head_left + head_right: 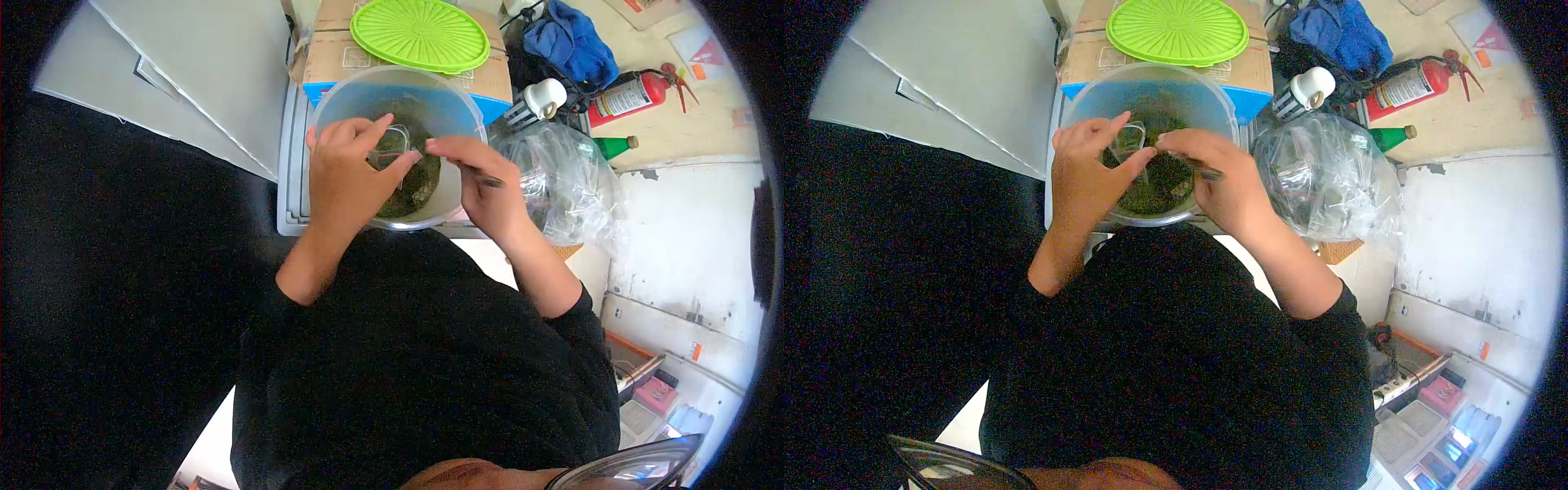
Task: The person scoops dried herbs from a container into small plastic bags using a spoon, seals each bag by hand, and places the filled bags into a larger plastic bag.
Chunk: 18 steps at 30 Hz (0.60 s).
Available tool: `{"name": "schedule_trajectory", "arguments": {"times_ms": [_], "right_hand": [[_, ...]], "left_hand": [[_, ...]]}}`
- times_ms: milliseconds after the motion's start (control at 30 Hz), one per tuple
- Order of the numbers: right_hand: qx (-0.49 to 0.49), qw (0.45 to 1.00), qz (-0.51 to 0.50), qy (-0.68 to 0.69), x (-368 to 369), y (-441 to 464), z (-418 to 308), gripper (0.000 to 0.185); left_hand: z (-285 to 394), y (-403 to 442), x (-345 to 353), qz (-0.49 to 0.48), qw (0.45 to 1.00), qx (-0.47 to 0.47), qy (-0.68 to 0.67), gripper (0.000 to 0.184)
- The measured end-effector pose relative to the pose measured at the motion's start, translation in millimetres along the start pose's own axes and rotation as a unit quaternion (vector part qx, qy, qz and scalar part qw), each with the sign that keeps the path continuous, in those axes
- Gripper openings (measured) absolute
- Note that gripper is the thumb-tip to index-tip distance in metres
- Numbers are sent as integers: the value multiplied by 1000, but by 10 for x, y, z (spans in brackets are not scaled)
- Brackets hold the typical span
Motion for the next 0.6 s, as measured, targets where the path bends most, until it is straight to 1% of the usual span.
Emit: {"name": "schedule_trajectory", "arguments": {"times_ms": [33, 67, 167, 200, 267, 333, 367, 400, 433, 500, 533, 600], "right_hand": [[81, 995, -65, -10, 62, 1, 59, 35], [54, 993, -75, -74, 103, -7, 147, 32], [192, 981, -27, 7, 180, -26, 141, 36], [181, 982, -32, 30, 262, -36, 146, 42], [184, 980, -33, 70, 329, -48, 220, 44], [198, 971, -22, 130, 321, -26, 246, 45], [207, 968, -18, 140, 262, -24, 236, 41], [218, 964, -13, 151, 159, -15, 198, 38], [229, 960, -4, 162, 49, -54, 210, 34], [258, 928, 17, 269, -46, -126, 364, 23], [271, 907, 27, 321, -86, -163, 425, 18], [267, 896, 41, 352, -193, -238, 401, 13]], "left_hand": [[14, 1, -25, 10, 1000, 1, -4, 58], [34, 7, -51, 18, 1000, 3, -8, 58], [134, 43, -114, 45, 998, -13, -31, 58], [183, 51, -129, 52, 998, -22, -40, 58], [249, 63, -186, 111, 982, -62, -138, 53], [193, 51, -89, 113, 939, -124, -299, 45], [130, -3, 53, 82, 894, -168, -407, 40], [123, -52, 197, 49, 834, -209, -509, 36], [181, -43, 212, 61, 839, -189, -507, 31], [272, -49, 207, 91, 843, -152, -507, 22], [315, -47, 223, 100, 838, -148, -516, 20], [406, -40, 255, 118, 826, -138, -533, 16]]}}
Point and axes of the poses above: each hand's wrist, its own y-axis towards the middle knuckle, its own x-axis out of the palm, z = x × y, the point moved 7 cm from there along y, towards the middle knuckle, and after that the axes turned 13 degrees about x, right-handed, at the moved point
